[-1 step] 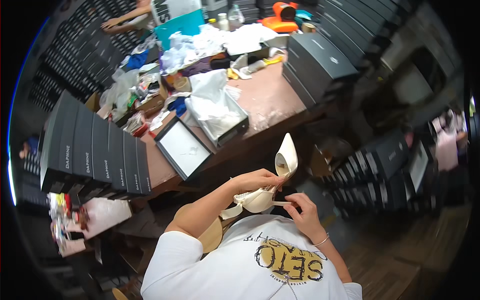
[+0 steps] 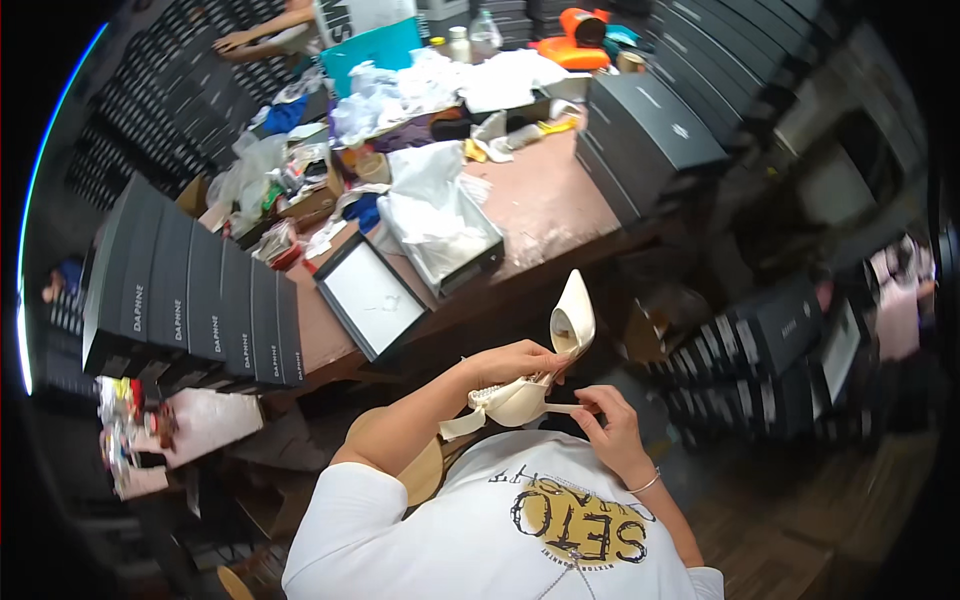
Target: Packing high-heeled shoes into boxes with protective tissue paper.
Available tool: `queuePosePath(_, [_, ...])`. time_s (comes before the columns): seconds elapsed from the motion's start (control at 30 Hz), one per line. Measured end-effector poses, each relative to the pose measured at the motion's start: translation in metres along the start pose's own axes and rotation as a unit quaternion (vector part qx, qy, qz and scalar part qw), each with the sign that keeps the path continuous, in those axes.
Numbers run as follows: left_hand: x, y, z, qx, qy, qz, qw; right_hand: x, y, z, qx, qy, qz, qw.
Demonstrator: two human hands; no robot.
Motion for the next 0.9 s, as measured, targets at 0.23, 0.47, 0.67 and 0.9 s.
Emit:
queuePosePath(0.23, [-0.033,0.015,0.101,0.104,0.209,-0.093,0.968,-0.128,-0.019,0.067,0.102,-0.106,0.179,0.973])
queuePosePath(0.47, [-0.016,0.077,0.135,0.232,0.262,-0.21,0.913,-0.225,-0.032,0.07,0.161,-0.173,0.257,0.937])
queuePosePath(0.67, [0.011,0.115,0.181,0.085,0.114,-0.173,0.975,-0.284,-0.01,0.072,0.124,-0.206,0.246,0.939])
queuePosePath(0.9, [0.016,0.139,0.235,0.073,0.078,-0.085,0.991,-0.322,-0.017,0.047,0.087,-0.235,0.237,0.938])
Point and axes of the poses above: each hand's wrist, its own x-axis away from the middle knuckle, its own z-axis out of the back of the hand, y = z × x, the point moved 8 cm from there along -x, towards the middle knuckle, and after that the axes turned 15 degrees about -y, right-handed, at the moved point
